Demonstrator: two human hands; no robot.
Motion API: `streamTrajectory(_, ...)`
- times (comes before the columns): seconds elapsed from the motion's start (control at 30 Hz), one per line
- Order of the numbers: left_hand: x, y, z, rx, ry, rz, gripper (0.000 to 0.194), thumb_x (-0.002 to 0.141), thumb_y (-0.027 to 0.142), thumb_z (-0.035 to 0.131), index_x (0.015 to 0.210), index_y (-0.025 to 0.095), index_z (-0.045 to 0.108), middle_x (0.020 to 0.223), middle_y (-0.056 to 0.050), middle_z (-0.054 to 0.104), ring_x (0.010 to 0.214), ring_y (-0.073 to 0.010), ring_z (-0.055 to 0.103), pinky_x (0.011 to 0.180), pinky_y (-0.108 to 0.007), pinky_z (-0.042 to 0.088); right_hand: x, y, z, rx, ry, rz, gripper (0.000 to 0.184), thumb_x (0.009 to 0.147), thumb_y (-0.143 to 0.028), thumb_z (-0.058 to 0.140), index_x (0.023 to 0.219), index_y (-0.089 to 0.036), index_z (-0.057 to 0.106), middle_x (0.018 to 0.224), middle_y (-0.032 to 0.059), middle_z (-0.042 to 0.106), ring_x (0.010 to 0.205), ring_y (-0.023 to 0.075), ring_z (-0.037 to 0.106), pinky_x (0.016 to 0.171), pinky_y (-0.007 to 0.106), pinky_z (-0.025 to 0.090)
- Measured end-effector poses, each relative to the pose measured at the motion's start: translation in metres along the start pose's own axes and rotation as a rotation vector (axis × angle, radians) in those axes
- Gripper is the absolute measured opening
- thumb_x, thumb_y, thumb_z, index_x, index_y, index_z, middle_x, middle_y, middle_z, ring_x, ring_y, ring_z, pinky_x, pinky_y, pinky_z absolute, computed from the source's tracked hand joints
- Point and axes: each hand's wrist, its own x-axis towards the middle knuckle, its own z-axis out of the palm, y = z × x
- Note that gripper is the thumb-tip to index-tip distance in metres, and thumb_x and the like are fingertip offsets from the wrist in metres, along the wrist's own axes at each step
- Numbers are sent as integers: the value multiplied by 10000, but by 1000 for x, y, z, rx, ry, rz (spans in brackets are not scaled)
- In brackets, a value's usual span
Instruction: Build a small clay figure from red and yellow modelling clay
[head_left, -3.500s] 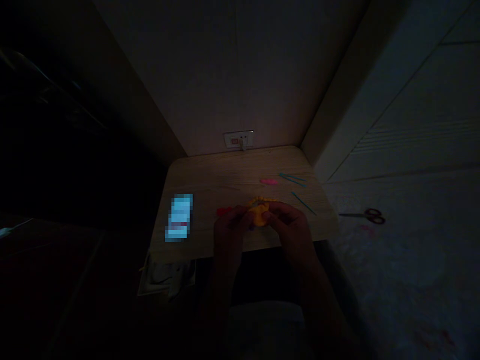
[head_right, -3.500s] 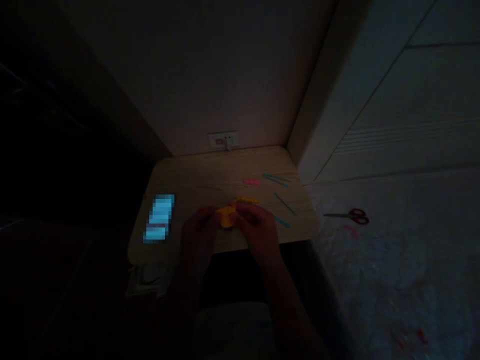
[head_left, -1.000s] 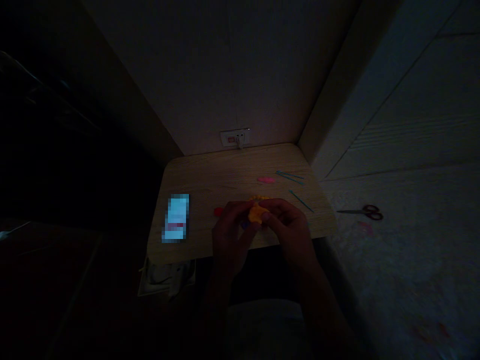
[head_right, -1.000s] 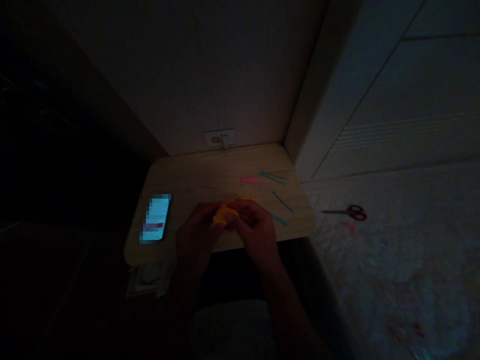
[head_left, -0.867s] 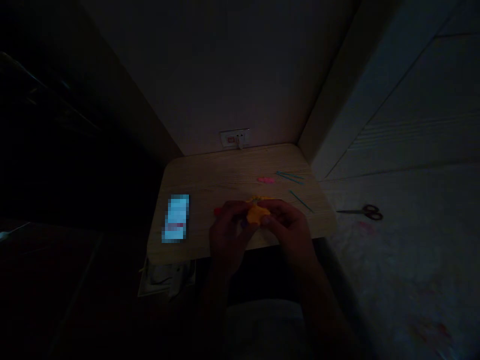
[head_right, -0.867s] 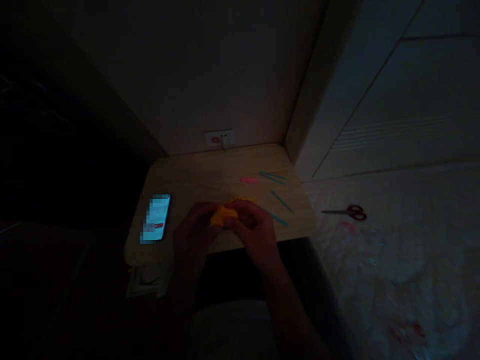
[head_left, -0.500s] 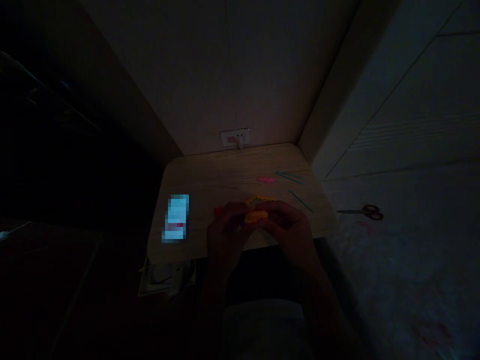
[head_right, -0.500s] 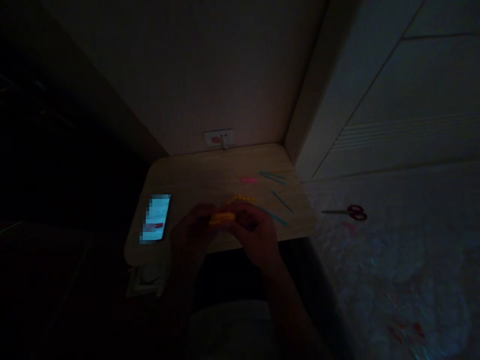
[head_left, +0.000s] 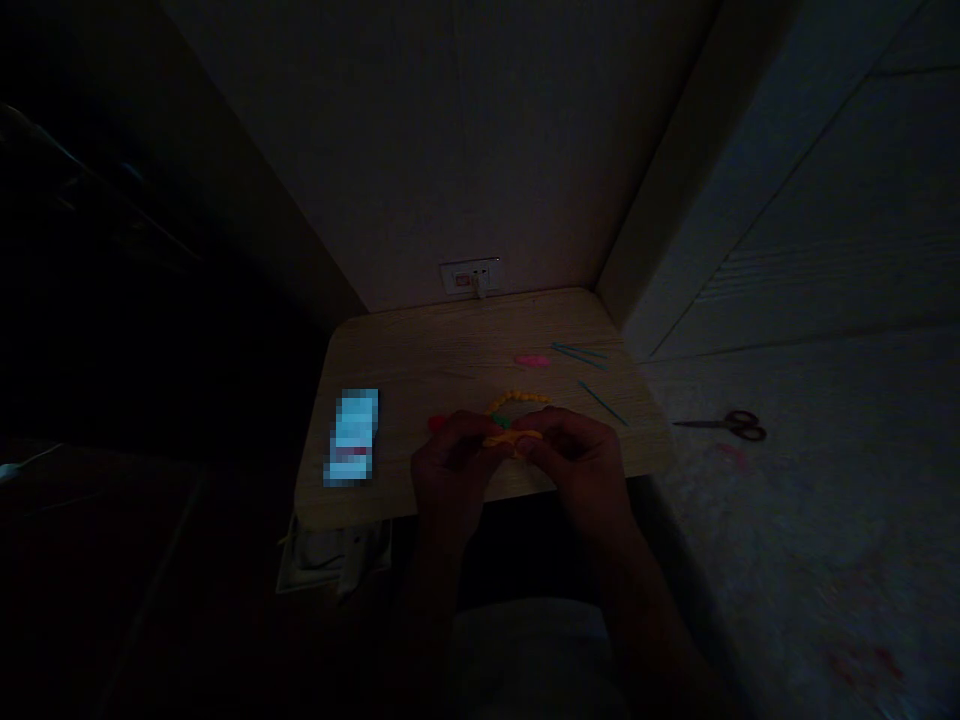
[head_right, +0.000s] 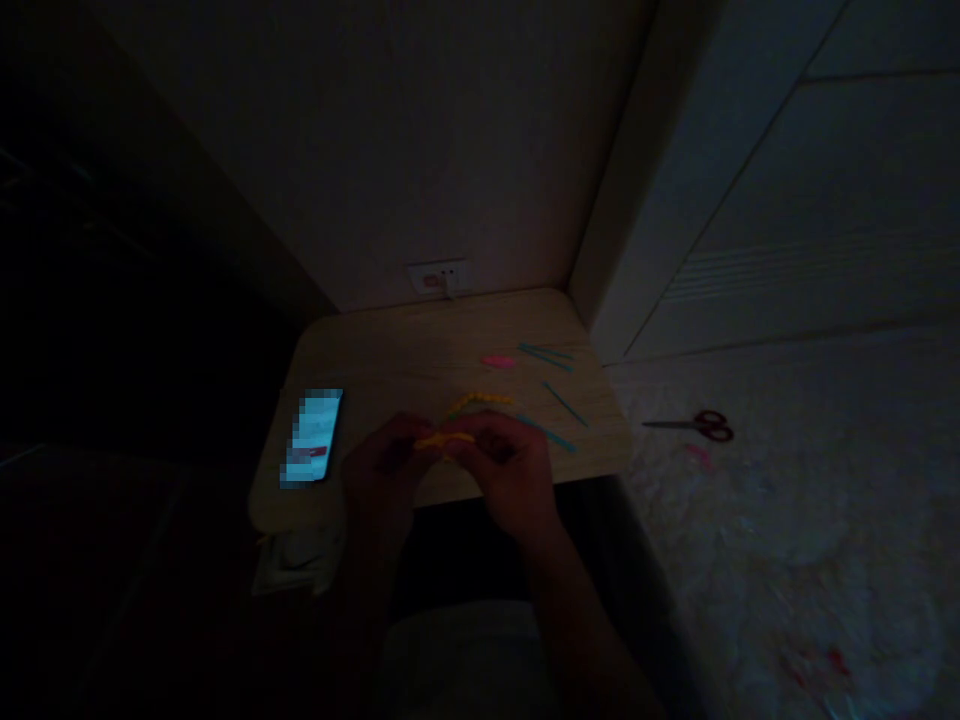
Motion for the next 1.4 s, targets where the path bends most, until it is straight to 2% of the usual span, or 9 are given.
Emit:
streamTrajectory(0.23,0,-5,2,5,39,-7,177,634,217,903,706,184,745,746,-1,699,714,-135,658,656,-218,546,-2,2,2,-54,13,-66,134,768,-368,863,783,-249,801,744,12,753,651,156,674,575,257,545)
streamTrajectory(0.47,-2,-9,3,1,123,-55,260,658,310,932,819,187,768,778,-5,711,716,-138,673,657,-225,570,-4,7,6,-37,-58,-21,270,787,-406,860,1008,-271,783,953,25,795,828,189,735,722,296,613)
streamTrajectory(0.67,0,-5,-5,-125,-19,-31,253,808,431,828,902,196,821,925,-70,749,797,-169,687,685,-252,568,2,11,1,29,10,49,375,773,-407,871,1101,-274,747,943,26,799,812,198,751,755,335,632)
streamTrajectory(0.8,4,-10,-9,-107,-118,-42,183,761,347,881,879,218,827,910,-45,736,805,-161,704,675,-240,576,5,13,-2,42,40,48,270,743,-397,894,940,-257,774,913,27,797,759,185,733,719,327,630)
streamTrajectory(0.93,6,-17,-12,-99,-114,-116,369,667,355,944,989,234,810,941,-42,764,858,-187,733,754,-283,615,4,12,-4,26,30,-4,183,767,-333,880,929,-284,811,1014,31,782,883,200,735,748,322,628)
streamTrajectory(1.03,6,-18,-15,-35,-196,-126,474,676,336,939,1116,240,791,1060,-76,776,919,-216,739,792,-316,622,3,12,-3,-5,-16,-83,134,810,-274,838,939,-310,833,1076,31,749,1018,216,715,829,329,617)
streamTrajectory(1.17,6,-14,-18,34,-219,-18,379,696,292,926,1053,245,809,1158,-82,750,1086,-248,709,871,-323,610,0,13,-2,-44,-90,-136,200,894,-234,755,1036,-351,834,1055,23,762,1029,210,712,869,338,597)
streamTrajectory(1.3,6,-7,-20,74,-137,28,274,719,301,910,967,235,812,1025,-55,749,972,-210,709,845,-308,599,-4,12,-4,-97,-139,-173,235,970,-264,683,1141,-367,806,1139,22,777,1056,210,714,917,365,571)
streamTrajectory(1.4,6,-2,-21,83,-121,41,249,680,314,932,870,221,800,908,-32,729,870,-186,691,797,-291,583,-5,10,-5,-123,-189,-203,187,946,-274,724,1093,-344,818,1044,18,784,986,204,715,903,364,555)
